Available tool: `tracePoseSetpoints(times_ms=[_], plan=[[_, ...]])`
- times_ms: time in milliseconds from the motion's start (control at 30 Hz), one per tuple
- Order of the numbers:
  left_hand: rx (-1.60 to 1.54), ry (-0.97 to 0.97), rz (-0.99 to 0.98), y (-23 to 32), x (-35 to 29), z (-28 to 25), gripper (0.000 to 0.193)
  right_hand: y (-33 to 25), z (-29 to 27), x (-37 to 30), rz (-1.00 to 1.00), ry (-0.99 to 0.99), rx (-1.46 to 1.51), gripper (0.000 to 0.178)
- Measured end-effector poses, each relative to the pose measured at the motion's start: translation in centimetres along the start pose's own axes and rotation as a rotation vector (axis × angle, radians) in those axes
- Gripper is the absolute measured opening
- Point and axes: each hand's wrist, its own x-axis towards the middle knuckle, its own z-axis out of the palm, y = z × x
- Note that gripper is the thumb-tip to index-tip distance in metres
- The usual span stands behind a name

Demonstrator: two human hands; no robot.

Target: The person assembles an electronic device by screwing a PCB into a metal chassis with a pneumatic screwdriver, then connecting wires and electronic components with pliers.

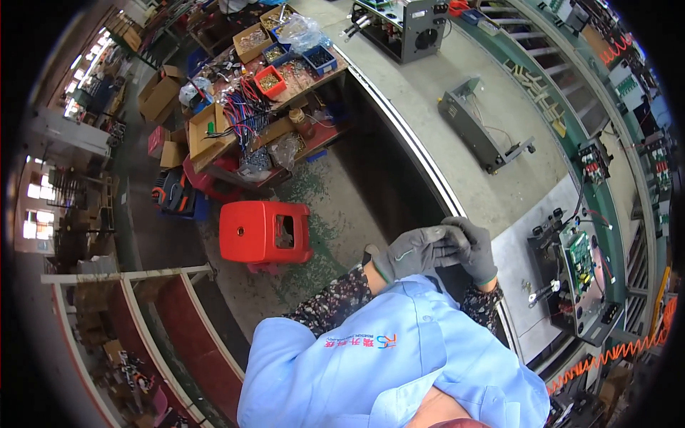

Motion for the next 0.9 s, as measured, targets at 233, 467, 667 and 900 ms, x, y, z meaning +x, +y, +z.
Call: tracePoseSetpoints(times_ms=[233, 467, 667, 900], plan=[[-0.001, -0.118, -0.062, -0.2, 2.3, 1.6, 0.034, -0.3, -3.1, -0.8, 0.054, 0.046, 0.096, 0.030], [0.006, -0.118, 0.048, -0.2, 4.3, 1.4, 0.044, 1.0, -5.0, 0.8, 0.016, 0.052, 0.156, 0.033], [-0.005, 0.049, 0.155, 0.5, 4.8, 0.5, 0.051, 0.5, -5.3, 3.9, 0.015, -0.063, 0.173, 0.025], [0.005, 0.103, 0.148, 0.5, 5.8, -0.9, 0.037, 4.5, -5.1, 5.6, -0.023, -0.133, 0.245, 0.028]])
